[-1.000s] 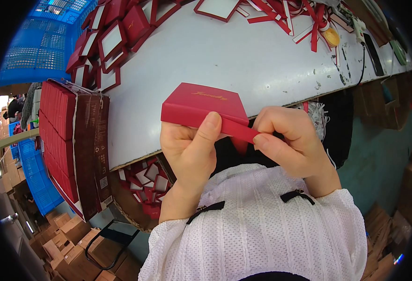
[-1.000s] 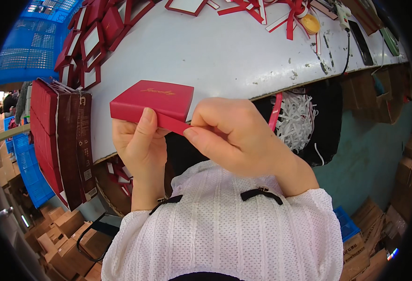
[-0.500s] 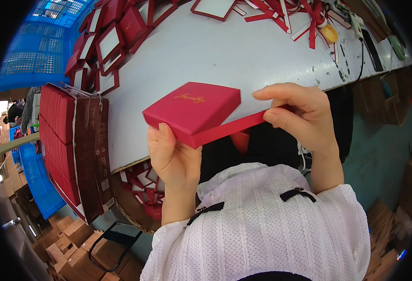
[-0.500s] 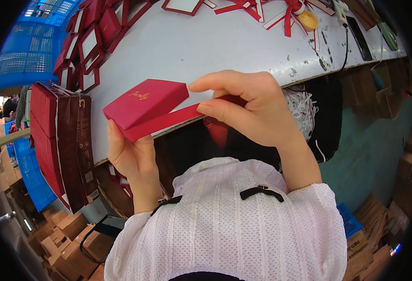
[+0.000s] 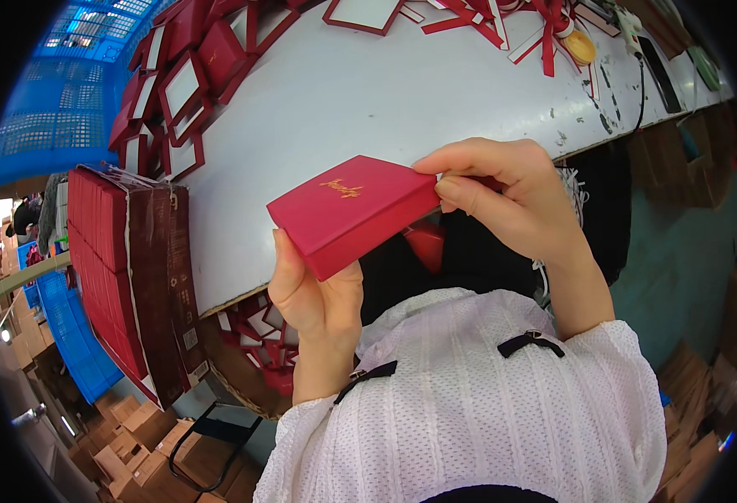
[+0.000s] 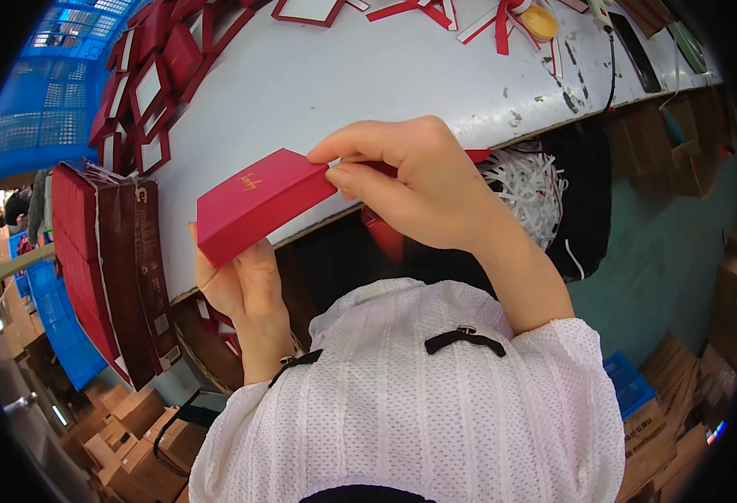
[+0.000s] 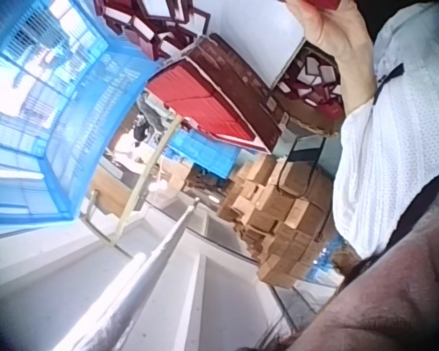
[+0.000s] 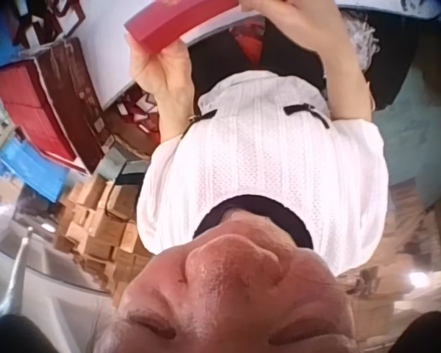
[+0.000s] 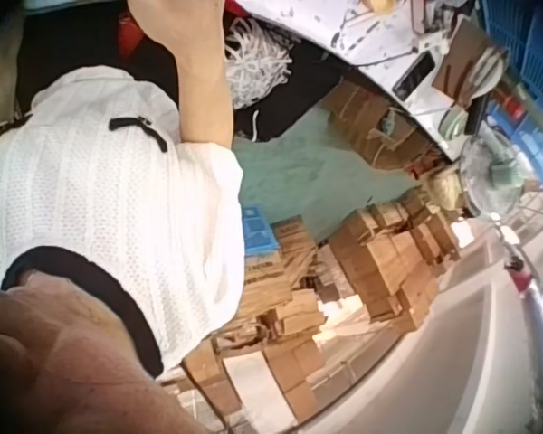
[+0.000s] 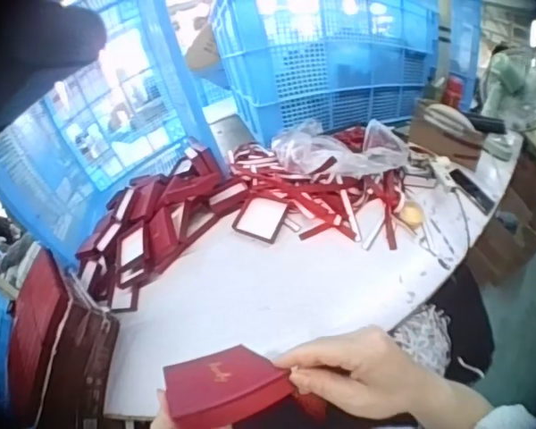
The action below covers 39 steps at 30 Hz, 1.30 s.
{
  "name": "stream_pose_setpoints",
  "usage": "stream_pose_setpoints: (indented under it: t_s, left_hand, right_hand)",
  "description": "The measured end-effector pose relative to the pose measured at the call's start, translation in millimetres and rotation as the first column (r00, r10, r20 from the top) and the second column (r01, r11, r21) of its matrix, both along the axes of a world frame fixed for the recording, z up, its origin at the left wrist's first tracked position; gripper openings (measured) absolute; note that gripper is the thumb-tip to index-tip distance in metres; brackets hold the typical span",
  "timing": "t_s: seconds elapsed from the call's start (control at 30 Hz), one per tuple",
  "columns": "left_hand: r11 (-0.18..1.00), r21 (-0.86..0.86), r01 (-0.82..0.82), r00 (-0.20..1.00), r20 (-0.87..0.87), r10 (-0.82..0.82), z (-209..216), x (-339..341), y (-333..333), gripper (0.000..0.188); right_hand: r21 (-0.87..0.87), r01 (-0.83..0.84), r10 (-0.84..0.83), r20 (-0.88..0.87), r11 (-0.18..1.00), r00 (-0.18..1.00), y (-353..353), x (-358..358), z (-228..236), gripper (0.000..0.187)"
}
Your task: The person repeatedly picks up small red boxes and red ribbons from a table. They wrap each ribbon around a box, tuck the ends, and place the finished box into a stack. The process is repeated for multiple boxes throughout the clip.
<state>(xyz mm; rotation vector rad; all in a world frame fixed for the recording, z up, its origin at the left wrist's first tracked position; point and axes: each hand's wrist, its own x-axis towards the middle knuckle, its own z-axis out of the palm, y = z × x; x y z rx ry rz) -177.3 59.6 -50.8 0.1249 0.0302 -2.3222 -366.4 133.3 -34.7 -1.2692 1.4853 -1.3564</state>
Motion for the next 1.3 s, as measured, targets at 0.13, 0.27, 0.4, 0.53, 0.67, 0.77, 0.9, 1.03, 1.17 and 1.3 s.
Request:
stream_pose_setpoints:
  t_s: [0.13, 0.27, 0.4, 0.53, 0.67, 0.77, 0.9, 1.03, 1.17, 1.3]
  left_hand:
    - [0.994, 0.059, 0.088, 0.991, -0.11, -0.081, -5, -4, -3, 0.032]
    - [0.884, -0.465, -0.042, 0.955, 0.241, 0.172, -5, -26, 2, 0.027]
    - [0.432, -0.896, 0.104, 0.771, 0.347, 0.534, -4, -46, 9, 0.024]
    - [0.405, -0.91, 0.087, 0.757, 0.325, 0.566, -4, -57, 19, 0.026]
    - [0.4, -0.906, 0.141, 0.759, 0.358, 0.544, -4, -52, 25, 0.032]
    - [0.334, -0.918, 0.214, 0.747, 0.374, 0.55, -7, -47, 24, 0.037]
    - [0.373, -0.906, 0.2, 0.732, 0.391, 0.557, -6, -65, 25, 0.028]
    - [0.118, -0.901, 0.418, 0.727, 0.41, 0.55, 3, -65, 18, 0.044]
    - [-0.032, -0.896, 0.443, 0.74, 0.345, 0.577, 0, -66, 21, 0.042]
    - [-0.115, -0.897, 0.427, 0.773, 0.297, 0.561, -2, -73, 26, 0.039]
  right_hand:
    - [-0.061, 0.052, -0.044, 0.133, 0.997, 0.99, -1, 1, -3, 0.014]
    - [-0.1, 0.103, -0.101, 0.022, 0.99, 0.995, 8, 7, 3, 0.013]
    - [-0.184, 0.188, -0.208, -0.096, 0.965, 0.973, 15, 12, 4, 0.016]
    - [-0.237, 0.227, -0.266, -0.145, 0.945, 0.953, 26, 10, 9, 0.02]
    - [-0.29, 0.119, -0.203, -0.282, 0.95, 0.938, 35, 3, 16, 0.025]
    - [-0.353, 0.082, -0.183, -0.264, 0.932, 0.947, 34, 2, 11, 0.026]
    - [-0.381, 0.127, -0.23, -0.239, 0.916, 0.943, 31, -2, 8, 0.027]
    - [-0.371, 0.134, -0.233, -0.239, 0.919, 0.943, 37, -14, 9, 0.026]
    - [-0.463, 0.165, -0.287, -0.207, 0.871, 0.935, 66, -15, 12, 0.025]
    - [-0.561, 0.2, -0.331, -0.142, 0.803, 0.933, 86, -18, 14, 0.023]
